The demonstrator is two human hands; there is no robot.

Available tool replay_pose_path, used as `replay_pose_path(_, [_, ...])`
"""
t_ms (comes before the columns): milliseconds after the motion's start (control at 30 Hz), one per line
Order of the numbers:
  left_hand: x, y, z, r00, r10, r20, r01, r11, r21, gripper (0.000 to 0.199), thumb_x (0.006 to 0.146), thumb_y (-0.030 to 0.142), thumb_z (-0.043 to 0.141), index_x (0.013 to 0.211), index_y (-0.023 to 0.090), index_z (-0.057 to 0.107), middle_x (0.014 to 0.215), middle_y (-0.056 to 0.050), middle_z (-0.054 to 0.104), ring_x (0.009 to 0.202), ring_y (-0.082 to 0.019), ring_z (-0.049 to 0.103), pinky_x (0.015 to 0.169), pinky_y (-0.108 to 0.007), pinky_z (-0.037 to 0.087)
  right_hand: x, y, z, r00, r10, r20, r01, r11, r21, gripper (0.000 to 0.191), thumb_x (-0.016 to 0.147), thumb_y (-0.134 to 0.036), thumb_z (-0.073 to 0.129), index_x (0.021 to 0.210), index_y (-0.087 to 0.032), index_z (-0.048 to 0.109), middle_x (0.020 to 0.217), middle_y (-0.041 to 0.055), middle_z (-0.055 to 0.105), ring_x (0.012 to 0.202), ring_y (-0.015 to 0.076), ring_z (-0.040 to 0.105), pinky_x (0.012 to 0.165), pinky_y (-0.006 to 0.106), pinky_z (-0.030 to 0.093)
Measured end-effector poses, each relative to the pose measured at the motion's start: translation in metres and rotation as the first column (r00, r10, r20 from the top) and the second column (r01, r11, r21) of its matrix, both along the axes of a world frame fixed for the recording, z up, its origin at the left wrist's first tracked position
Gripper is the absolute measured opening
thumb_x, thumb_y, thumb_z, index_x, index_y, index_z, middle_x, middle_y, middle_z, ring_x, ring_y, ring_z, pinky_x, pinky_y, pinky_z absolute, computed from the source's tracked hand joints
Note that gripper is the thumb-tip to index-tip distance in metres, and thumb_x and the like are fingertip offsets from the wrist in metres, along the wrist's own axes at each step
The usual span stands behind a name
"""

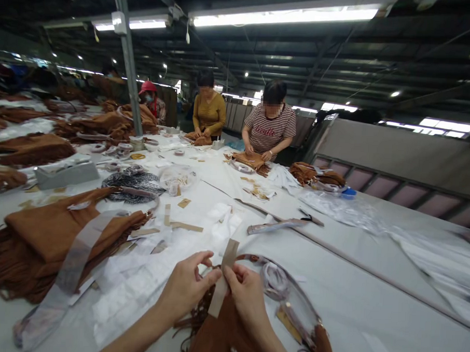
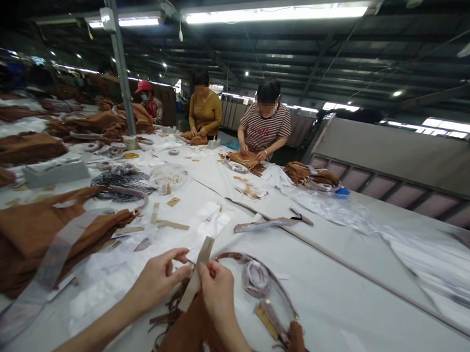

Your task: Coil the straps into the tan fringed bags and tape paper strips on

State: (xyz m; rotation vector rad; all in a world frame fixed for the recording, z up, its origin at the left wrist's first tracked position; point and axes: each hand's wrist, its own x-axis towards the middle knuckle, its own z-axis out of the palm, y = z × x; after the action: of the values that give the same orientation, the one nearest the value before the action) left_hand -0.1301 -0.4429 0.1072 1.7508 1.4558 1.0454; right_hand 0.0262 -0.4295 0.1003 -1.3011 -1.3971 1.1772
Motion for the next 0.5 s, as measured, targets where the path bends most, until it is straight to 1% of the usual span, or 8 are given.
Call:
replay_pose_path(67, [0.0,0.007,0.002,0.986,0.035,0.165,-0.017,0.994,-0.109,0.038,0.079,0.043,0.058,0.105,0.016,0.063,0.087,-0.002,0.067,0.057,-0.011,0.052,0.058,-0.024,0.044,-0.006,-0.006,-0.005,0.999,0.05,0.016,-0.049,0.998,-0.026,0.041,0.073,-0.055,0.061,0.066,-0.014,0.062,0.056,-0.0005,0.055,0.051,0.0125,0.044,0.047,0.024,0.033])
replay_pose_path(167, [-0.01,0.014,-0.003,0.962,0.027,0.273,0.014,0.989,-0.148,0.03,0.077,0.043,0.057,0.074,0.014,0.063,0.067,0.0,0.063,0.061,-0.013,0.054,0.058,-0.022,0.042,-0.01,-0.012,-0.011,0.997,0.049,0.055,-0.05,0.999,0.019,0.041,0.071,-0.052,0.066,0.055,-0.015,0.058,0.055,-0.0016,0.051,0.055,0.0121,0.044,0.052,0.024,0.035])
replay_pose_path(233, [-0.034,0.017,-0.006,0.977,0.102,0.187,-0.08,0.989,-0.122,0.032,0.08,0.045,0.053,0.069,0.015,0.061,0.063,0.0,0.06,0.062,-0.014,0.054,0.059,-0.023,0.042,-0.005,-0.012,-0.013,1.0,-0.009,0.022,0.009,1.0,0.018,0.042,0.069,-0.053,0.068,0.054,-0.016,0.058,0.054,-0.0019,0.051,0.056,0.0124,0.046,0.053,0.024,0.037])
replay_pose_path(300, [-0.067,0.019,-0.006,0.97,0.242,-0.024,-0.243,0.969,-0.037,0.032,0.08,0.047,0.051,0.079,0.017,0.064,0.073,-0.002,0.063,0.067,-0.016,0.056,0.065,-0.025,0.044,0.004,-0.011,-0.013,0.991,-0.106,-0.084,0.1,0.992,-0.077,0.043,0.068,-0.057,0.068,0.059,-0.016,0.059,0.053,-0.0017,0.054,0.053,0.0125,0.048,0.051,0.024,0.039])
replay_pose_path(400, [-0.102,0.021,-0.006,0.851,0.45,-0.27,-0.428,0.893,0.14,0.049,0.076,0.05,0.057,0.112,0.017,0.059,0.107,-0.008,0.063,0.085,-0.021,0.059,0.078,-0.031,0.046,0.012,-0.013,-0.013,0.934,-0.248,-0.257,0.178,0.947,-0.268,0.047,0.061,-0.059,0.075,0.066,-0.014,0.062,0.057,0.0014,0.06,0.051,0.0124,0.053,0.05,0.023,0.043])
replay_pose_path(433, [-0.102,0.021,-0.006,0.857,0.432,-0.28,-0.412,0.902,0.129,0.056,0.076,0.051,0.056,0.12,0.017,0.055,0.113,-0.009,0.061,0.087,-0.022,0.059,0.079,-0.031,0.046,0.012,-0.016,-0.014,0.913,-0.274,-0.302,0.181,0.936,-0.302,0.048,0.058,-0.058,0.077,0.067,-0.013,0.063,0.06,0.0029,0.062,0.052,0.0125,0.055,0.051,0.023,0.045])
replay_pose_path(467, [-0.095,0.02,-0.008,0.903,0.345,-0.255,-0.34,0.938,0.065,0.058,0.077,0.052,0.054,0.124,0.017,0.052,0.112,-0.009,0.061,0.085,-0.021,0.059,0.076,-0.03,0.047,0.01,-0.02,-0.014,0.896,-0.287,-0.338,0.176,0.929,-0.324,0.049,0.056,-0.057,0.079,0.068,-0.013,0.064,0.061,0.0037,0.063,0.053,0.0124,0.056,0.051,0.023,0.046])
replay_pose_path(500, [-0.083,0.018,-0.01,0.96,0.196,-0.201,-0.207,0.978,-0.039,0.056,0.08,0.052,0.051,0.123,0.016,0.053,0.106,-0.008,0.063,0.08,-0.019,0.059,0.072,-0.028,0.047,0.008,-0.024,-0.015,0.886,-0.29,-0.362,0.167,0.928,-0.334,0.048,0.056,-0.056,0.08,0.069,-0.012,0.064,0.063,0.004,0.063,0.053,0.0122,0.057,0.051,0.023,0.046])
